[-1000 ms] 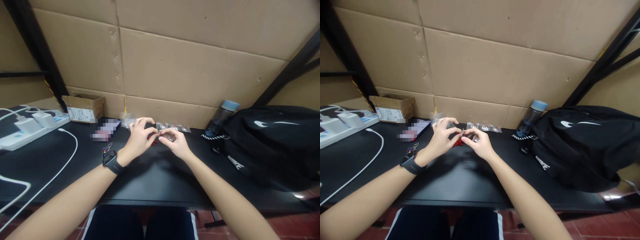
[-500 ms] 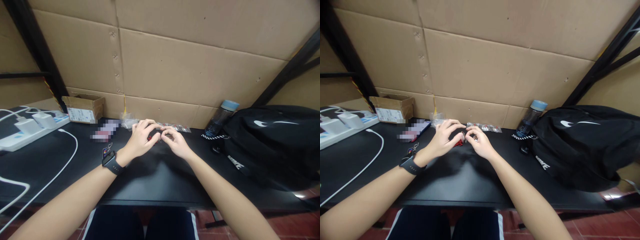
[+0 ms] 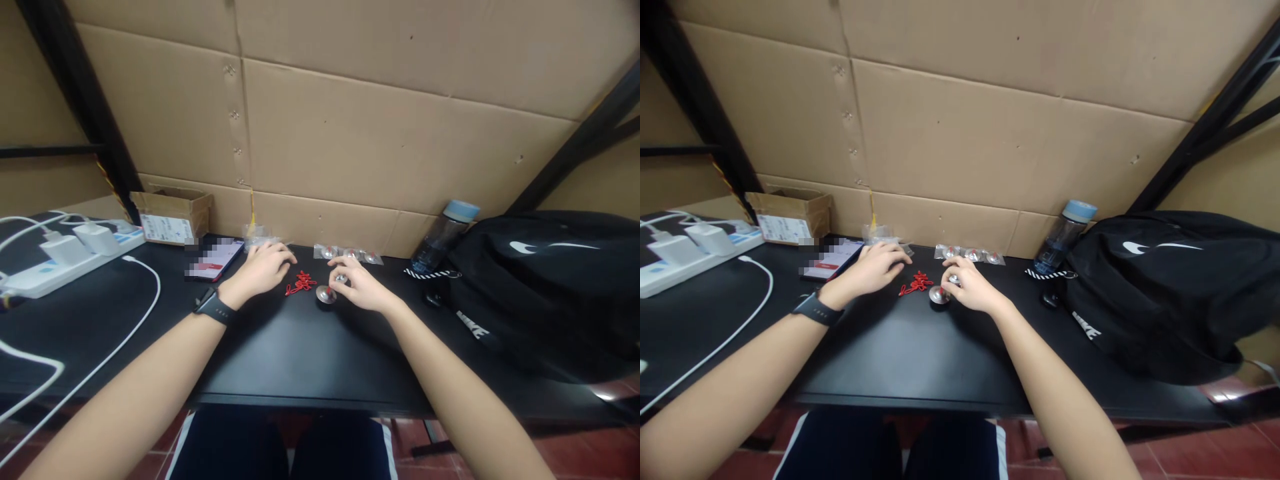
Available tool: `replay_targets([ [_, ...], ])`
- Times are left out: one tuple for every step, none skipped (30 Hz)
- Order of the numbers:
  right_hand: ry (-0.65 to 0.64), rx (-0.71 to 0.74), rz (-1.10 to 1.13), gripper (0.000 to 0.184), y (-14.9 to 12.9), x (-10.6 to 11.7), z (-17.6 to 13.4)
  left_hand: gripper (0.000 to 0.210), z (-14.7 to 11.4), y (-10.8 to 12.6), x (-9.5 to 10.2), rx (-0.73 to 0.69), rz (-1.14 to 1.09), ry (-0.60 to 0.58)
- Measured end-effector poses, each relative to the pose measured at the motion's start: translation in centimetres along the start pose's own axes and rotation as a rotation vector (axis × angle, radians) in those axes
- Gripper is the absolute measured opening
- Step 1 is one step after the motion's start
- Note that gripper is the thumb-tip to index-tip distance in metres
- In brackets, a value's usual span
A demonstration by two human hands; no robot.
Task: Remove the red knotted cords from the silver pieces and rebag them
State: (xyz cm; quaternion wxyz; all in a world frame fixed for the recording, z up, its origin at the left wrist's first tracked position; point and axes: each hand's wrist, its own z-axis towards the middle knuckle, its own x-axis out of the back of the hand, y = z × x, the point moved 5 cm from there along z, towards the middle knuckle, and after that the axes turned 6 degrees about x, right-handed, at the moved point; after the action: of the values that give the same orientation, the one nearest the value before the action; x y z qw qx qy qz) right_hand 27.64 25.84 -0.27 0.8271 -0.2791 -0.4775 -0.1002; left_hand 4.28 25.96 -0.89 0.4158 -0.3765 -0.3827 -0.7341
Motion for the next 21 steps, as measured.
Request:
replay_targets([
  [-0.039,0.009,0.005,0.010,0.0,0.0,-0.1,0.022,0.1,-0.6,0.0,0.004,0.005,-0.041],
  [-0.070,0.020,0.009,0.009,-0.1,-0.1,-0.1,0.022,0.2,-1.0,0.0,0.007,0.007,-0.096],
  [-0.097,0.032,0.013,0.008,-0.1,-0.1,-0.2,0.025,0.2,-1.4,0.0,0.020,0.010,-0.149],
  [-0.119,0.040,0.018,0.008,-0.1,-0.2,-0.2,0.032,0.2,-1.5,0.0,0.039,0.014,-0.200],
  [-0.132,0.043,0.023,0.008,0.0,-0.4,-0.2,0.039,0.1,-1.5,-0.1,0.060,0.020,-0.241],
  [-0.136,0.045,0.028,0.008,0.2,-0.5,-0.1,0.044,0.0,-1.4,-0.1,0.080,0.024,-0.272],
  [-0.126,0.044,0.027,0.008,0.4,-0.6,-0.1,0.046,-0.1,-1.1,-0.2,0.092,0.026,-0.298],
  [-0.101,0.039,0.017,0.008,0.7,-0.6,-0.1,0.045,-0.3,-0.8,-0.4,0.094,0.024,-0.322],
  [-0.066,0.029,-0.005,0.008,1.2,-0.6,-0.1,0.043,-0.4,-0.4,-0.6,0.092,0.020,-0.341],
  [-0.027,0.013,-0.039,0.009,1.7,-0.6,-0.1,0.039,-0.5,-0.1,-0.9,0.090,0.017,-0.355],
  [0.005,-0.007,-0.080,0.012,2.2,-0.6,-0.2,0.035,-0.6,0.1,-1.1,0.091,0.015,-0.363],
  [0.026,-0.028,-0.121,0.014,2.8,-0.7,-0.2,0.031,-0.6,0.1,-1.3,0.093,0.014,-0.366],
  [0.035,-0.048,-0.155,0.016,3.4,-0.8,-0.3,0.027,-0.6,0.1,-1.5,0.096,0.014,-0.367],
  [0.031,-0.064,-0.178,0.017,3.9,-0.9,-0.4,0.023,-0.6,-0.1,-1.6,0.098,0.015,-0.364],
  [0.023,-0.078,-0.189,0.018,4.3,-1.1,-0.5,0.018,-0.6,-0.3,-1.7,0.101,0.020,-0.358],
  [0.014,-0.091,-0.192,0.019,4.7,-1.3,-0.5,0.014,-0.5,-0.6,-1.7,0.104,0.027,-0.348],
  [0.006,-0.103,-0.190,0.020,5.0,-1.4,-0.6,0.010,-0.5,-0.9,-1.8,0.105,0.035,-0.336],
  [0.003,-0.115,-0.189,0.021,5.3,-1.5,-0.6,0.008,-0.4,-1.2,-1.8,0.106,0.042,-0.325],
  [0.002,-0.127,-0.189,0.020,5.4,-1.6,-0.6,0.006,-0.4,-1.4,-1.8,0.107,0.048,-0.316],
  [0.005,-0.138,-0.192,0.020,5.6,-1.6,-0.6,0.005,-0.3,-1.6,-1.9,0.106,0.051,-0.311],
  [0.009,-0.148,-0.198,0.019,5.6,-1.7,-0.5,0.004,-0.3,-1.7,-2.1,0.107,0.050,-0.309],
])
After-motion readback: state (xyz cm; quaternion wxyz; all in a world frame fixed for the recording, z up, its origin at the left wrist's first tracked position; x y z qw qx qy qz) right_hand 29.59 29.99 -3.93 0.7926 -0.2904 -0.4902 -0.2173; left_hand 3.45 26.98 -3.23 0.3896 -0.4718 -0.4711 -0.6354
